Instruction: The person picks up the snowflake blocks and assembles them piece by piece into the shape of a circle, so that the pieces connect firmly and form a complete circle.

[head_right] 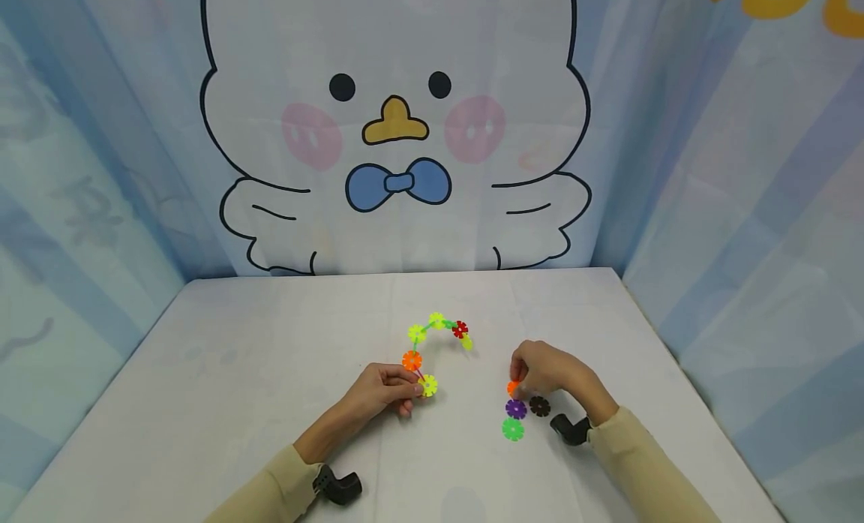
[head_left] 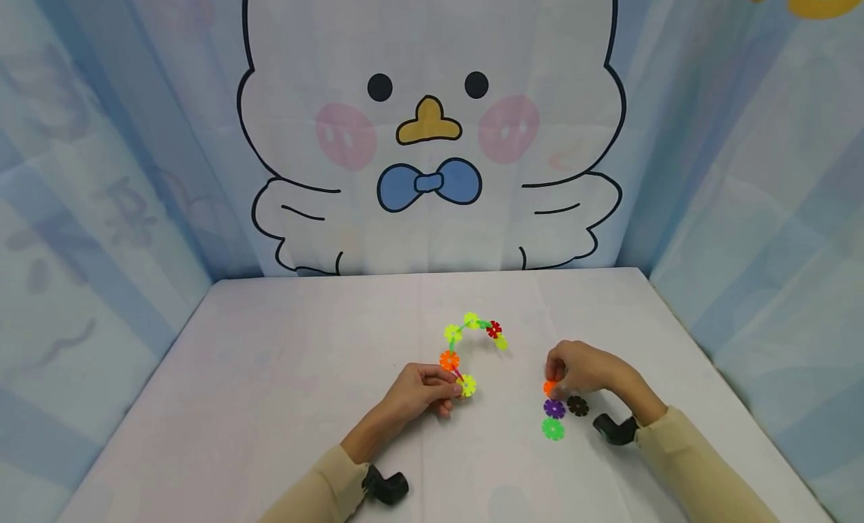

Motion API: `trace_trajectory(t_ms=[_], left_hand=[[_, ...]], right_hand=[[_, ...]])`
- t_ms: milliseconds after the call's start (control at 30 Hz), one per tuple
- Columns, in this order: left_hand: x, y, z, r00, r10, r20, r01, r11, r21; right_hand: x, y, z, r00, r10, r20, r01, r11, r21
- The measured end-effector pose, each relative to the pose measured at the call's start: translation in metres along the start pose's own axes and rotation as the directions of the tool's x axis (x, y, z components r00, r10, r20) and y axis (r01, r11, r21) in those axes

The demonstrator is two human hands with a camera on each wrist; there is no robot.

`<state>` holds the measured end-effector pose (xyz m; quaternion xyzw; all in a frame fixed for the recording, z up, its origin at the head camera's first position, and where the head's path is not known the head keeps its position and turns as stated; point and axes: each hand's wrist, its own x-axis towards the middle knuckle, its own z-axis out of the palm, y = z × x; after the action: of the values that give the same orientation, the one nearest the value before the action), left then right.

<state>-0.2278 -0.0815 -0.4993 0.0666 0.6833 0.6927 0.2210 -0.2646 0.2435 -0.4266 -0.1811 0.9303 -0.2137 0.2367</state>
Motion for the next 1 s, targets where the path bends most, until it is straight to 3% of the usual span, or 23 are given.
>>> trace_trajectory(t_ms=[600,1000], left_hand=[[-0.0009,0.0008,0.0004,1.0,-0.006,-0.007,0.006,1.0,0.005],[-0.0017,0.0013,-0.0013,1.0,0.002,0.007,-0.002,1.0,0.0]], right_hand=[[-0.0018,0.0009,0.0038,0.997,0.06,-0.051,-0.059,0.998,0.01],[-0.0036,0.002,0.0062,0.993,0.061,-0.097,-0.057,0.997,0.047]])
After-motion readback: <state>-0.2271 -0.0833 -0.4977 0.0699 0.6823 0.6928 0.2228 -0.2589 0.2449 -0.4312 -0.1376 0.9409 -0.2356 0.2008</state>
